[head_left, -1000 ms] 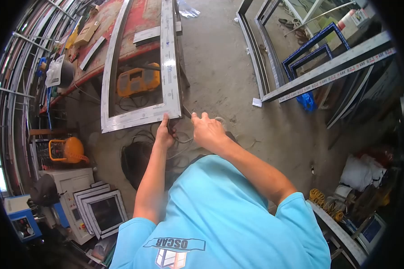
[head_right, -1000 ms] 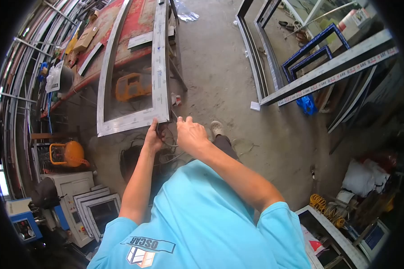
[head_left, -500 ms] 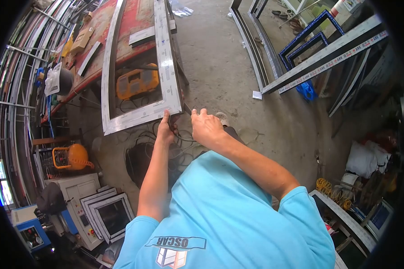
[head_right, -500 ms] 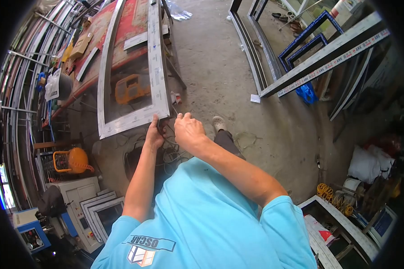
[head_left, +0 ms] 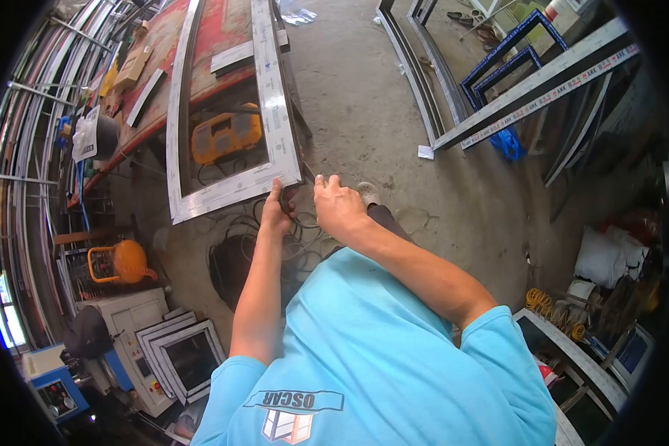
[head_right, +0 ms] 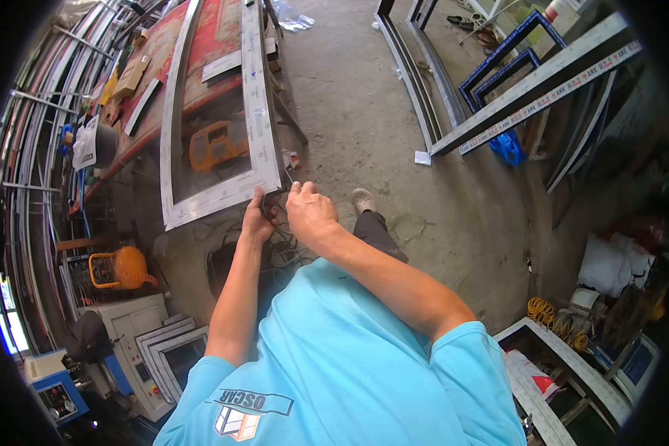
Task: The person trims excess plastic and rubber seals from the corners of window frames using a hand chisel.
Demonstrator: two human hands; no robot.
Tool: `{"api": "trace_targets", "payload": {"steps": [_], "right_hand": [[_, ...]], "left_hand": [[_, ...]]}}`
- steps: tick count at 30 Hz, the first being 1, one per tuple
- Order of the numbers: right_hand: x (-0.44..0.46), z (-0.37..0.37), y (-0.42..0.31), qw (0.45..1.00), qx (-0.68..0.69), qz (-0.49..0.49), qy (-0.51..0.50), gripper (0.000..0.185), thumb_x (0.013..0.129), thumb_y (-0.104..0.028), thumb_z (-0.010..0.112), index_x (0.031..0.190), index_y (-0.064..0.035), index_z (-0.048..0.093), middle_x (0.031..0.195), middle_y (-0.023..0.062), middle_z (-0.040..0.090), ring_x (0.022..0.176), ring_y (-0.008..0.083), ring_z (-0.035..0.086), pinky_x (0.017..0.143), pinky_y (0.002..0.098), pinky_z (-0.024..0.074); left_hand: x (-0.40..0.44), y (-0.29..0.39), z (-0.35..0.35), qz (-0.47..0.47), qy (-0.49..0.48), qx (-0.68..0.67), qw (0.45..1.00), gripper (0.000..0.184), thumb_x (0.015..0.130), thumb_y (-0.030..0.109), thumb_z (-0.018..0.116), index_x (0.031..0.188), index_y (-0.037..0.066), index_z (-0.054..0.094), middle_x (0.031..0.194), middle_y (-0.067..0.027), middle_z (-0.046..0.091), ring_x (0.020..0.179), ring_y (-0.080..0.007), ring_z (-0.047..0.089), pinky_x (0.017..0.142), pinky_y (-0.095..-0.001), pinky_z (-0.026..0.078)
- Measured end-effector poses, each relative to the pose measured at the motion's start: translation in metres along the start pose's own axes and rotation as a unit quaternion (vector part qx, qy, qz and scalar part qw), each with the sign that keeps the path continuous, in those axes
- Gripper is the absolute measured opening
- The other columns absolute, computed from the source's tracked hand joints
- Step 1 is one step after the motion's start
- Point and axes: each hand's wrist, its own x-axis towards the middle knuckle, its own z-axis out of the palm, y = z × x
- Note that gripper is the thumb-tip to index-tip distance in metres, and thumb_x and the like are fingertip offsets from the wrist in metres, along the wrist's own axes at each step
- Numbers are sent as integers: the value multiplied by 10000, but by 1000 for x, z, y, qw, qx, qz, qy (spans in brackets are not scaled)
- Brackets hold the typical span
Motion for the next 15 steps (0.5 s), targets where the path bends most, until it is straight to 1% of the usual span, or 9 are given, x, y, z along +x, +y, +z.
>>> {"api": "trace_targets", "payload": {"steps": [2,5,7,11,13,14,15], "right_hand": [[-2,2,0,1000,5,4,4,594,841,-59,579,1397,53,406,1165,256,527,904,385,681,801,417,567],[-6,5,5,1000,-6,-9,22,610,838,-62,596,1396,76,391,1149,247,531,885,366,692,779,400,580],[-9,7,10,998,4,-36,43,556,841,-71,592,1356,65,434,1127,245,541,875,372,693,764,409,581],[-6,10,24,997,51,-14,55,504,844,-90,587,1314,49,470,1102,263,563,881,402,685,777,431,573],[-2,10,33,992,125,-1,22,523,905,-158,536,1390,8,430,1126,287,579,969,441,643,848,478,532],[-2,11,37,991,130,4,25,523,905,-158,536,1390,8,430,1126,287,579,969,441,643,848,478,532],[-2,11,42,984,178,0,9,519,913,-184,536,1385,8,433,1149,291,581,1022,446,617,893,481,506]], "left_hand": [[-2,0,2,0,2,-1,1000,494,849,621,639,1076,182,625,864,5,646,622,-107,463,489,-268,345],[-1,0,2,-2,13,3,1000,465,854,611,639,1053,191,633,831,17,657,643,-112,499,524,-271,353],[1,-3,1,1,12,-8,1000,480,855,610,639,1085,189,624,829,17,655,642,-115,497,525,-268,352],[-2,-10,3,21,20,-6,1000,486,856,611,639,1089,185,625,879,20,655,653,-110,502,534,-262,354],[-7,-14,5,43,32,-13,999,455,876,570,645,1098,174,621,955,24,651,668,-103,501,551,-262,366],[-9,-15,5,41,29,-7,999,455,876,570,645,1098,174,621,955,24,651,668,-103,501,551,-262,366],[-12,-17,5,43,3,7,999,413,882,520,662,1099,171,618,981,28,646,674,-98,502,560,-259,373]]}}
